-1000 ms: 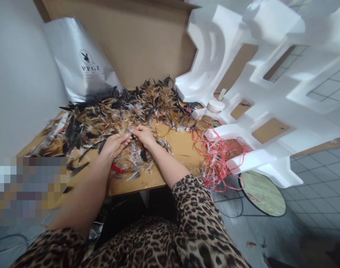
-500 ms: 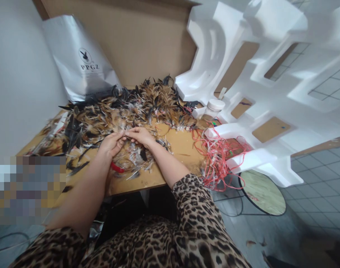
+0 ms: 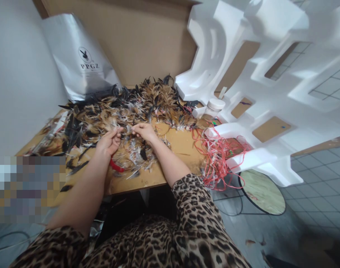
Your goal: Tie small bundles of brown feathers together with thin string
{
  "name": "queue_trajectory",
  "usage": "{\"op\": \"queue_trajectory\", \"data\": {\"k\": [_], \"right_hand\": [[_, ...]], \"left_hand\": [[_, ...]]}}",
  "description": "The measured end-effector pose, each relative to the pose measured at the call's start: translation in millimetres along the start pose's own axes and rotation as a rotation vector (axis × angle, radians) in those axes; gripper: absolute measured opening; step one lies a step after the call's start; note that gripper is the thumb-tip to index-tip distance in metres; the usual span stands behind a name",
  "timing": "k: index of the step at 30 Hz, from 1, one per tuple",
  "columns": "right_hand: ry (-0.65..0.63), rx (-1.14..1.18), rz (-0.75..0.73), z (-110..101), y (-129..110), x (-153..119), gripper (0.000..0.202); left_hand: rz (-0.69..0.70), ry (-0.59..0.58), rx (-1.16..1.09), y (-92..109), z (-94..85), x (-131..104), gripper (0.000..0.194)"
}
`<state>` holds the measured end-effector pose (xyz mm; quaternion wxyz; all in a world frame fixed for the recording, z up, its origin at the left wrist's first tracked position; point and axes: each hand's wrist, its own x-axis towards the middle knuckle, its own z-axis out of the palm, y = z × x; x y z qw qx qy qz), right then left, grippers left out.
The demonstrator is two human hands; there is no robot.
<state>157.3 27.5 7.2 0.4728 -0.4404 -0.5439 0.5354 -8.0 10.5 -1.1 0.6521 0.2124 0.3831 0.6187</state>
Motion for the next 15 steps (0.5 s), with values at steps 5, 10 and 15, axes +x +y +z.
{"op": "queue_trajectory", "data": {"k": [5,10,15], "right_hand": [[0.337,-0.576,-0.238,-32,-3,8,0.026],[0.501,-0.915,-0.393,-37,4,8,0.024],[0.236,-0.831,-0.424,-14,15,8,0.018]], "left_hand": [[0.031,0.039,-0.036,3,-2.4,1,0.006],[0.049,0.050,-0.027,2,-1.7,1,0.004],[0.053,0.049,-0.010,2,-0.1,0,0.003]]}}
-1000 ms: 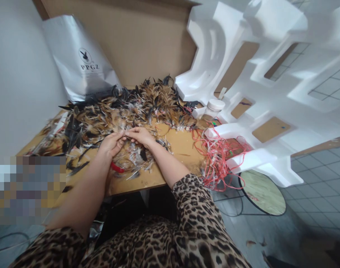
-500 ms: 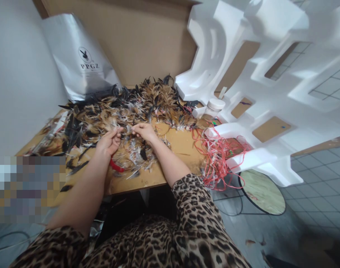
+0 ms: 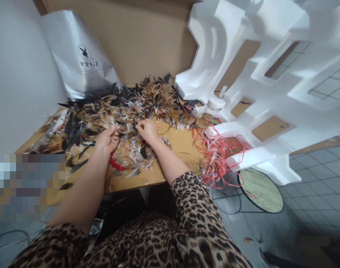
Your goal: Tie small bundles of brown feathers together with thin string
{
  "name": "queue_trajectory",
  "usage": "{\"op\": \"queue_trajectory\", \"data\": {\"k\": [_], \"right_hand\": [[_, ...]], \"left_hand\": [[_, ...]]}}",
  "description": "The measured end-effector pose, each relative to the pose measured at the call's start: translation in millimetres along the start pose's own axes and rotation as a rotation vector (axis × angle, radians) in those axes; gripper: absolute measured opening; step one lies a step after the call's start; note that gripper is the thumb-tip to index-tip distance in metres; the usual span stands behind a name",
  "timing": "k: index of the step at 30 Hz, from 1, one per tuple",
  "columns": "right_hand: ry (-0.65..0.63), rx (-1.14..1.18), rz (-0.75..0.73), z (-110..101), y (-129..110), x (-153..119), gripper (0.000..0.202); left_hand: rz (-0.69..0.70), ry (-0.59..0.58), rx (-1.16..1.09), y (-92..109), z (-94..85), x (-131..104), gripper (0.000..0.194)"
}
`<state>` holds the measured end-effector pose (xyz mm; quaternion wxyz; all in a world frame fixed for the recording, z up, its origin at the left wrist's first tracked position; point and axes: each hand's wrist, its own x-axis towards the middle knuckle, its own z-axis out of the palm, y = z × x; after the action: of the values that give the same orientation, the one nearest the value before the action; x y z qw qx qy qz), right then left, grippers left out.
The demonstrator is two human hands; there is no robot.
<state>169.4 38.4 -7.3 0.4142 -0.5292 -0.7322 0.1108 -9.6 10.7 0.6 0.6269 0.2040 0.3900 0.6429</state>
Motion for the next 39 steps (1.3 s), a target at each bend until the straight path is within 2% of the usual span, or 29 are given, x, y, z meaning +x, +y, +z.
{"op": "queue_trajectory", "data": {"k": [5,13,19,21,24,26,28,31,33,36,39], "right_hand": [[-0.067,0.041,0.004,11,-9,6,0.015],[-0.162,-0.005,0.103,30,-17,40,0.015],[-0.253,-0.078,0.123,37,-23,45,0.010],[-0.198,-0.017,0.093,33,-22,43,0.014],[-0.006,0.132,0.031,21,-21,37,0.018],[0.108,0.230,-0.005,13,-22,29,0.021],[0.151,0.317,-0.040,7,-25,19,0.023],[0.132,0.354,-0.107,5,-31,3,0.024],[0.069,0.312,-0.178,5,-33,-6,0.023],[-0.070,0.210,-0.375,5,-36,-12,0.022],[-0.118,0.109,-0.525,2,-37,-14,0.023]], "left_hand": [[-0.001,0.007,0.021,-1,0.2,0,0.003],[0.023,-0.022,0.038,-4,-2.9,3,0.005],[0.040,-0.011,0.035,-5,-3.6,4,0.007],[0.035,-0.002,0.025,-4,-3.1,4,0.007],[-0.002,-0.004,0.006,-2,-2.0,3,0.006],[-0.058,-0.028,-0.012,-2,-1.1,2,0.005],[-0.135,-0.076,-0.029,-1,-0.2,0,0.004],[-0.247,-0.154,-0.064,0,0.3,-3,0.006],[-0.294,-0.182,-0.098,1,-0.1,-4,0.006],[-0.297,-0.178,-0.145,3,-1.5,-3,0.005],[-0.259,-0.178,-0.163,4,-2.6,-2,0.008]]}}
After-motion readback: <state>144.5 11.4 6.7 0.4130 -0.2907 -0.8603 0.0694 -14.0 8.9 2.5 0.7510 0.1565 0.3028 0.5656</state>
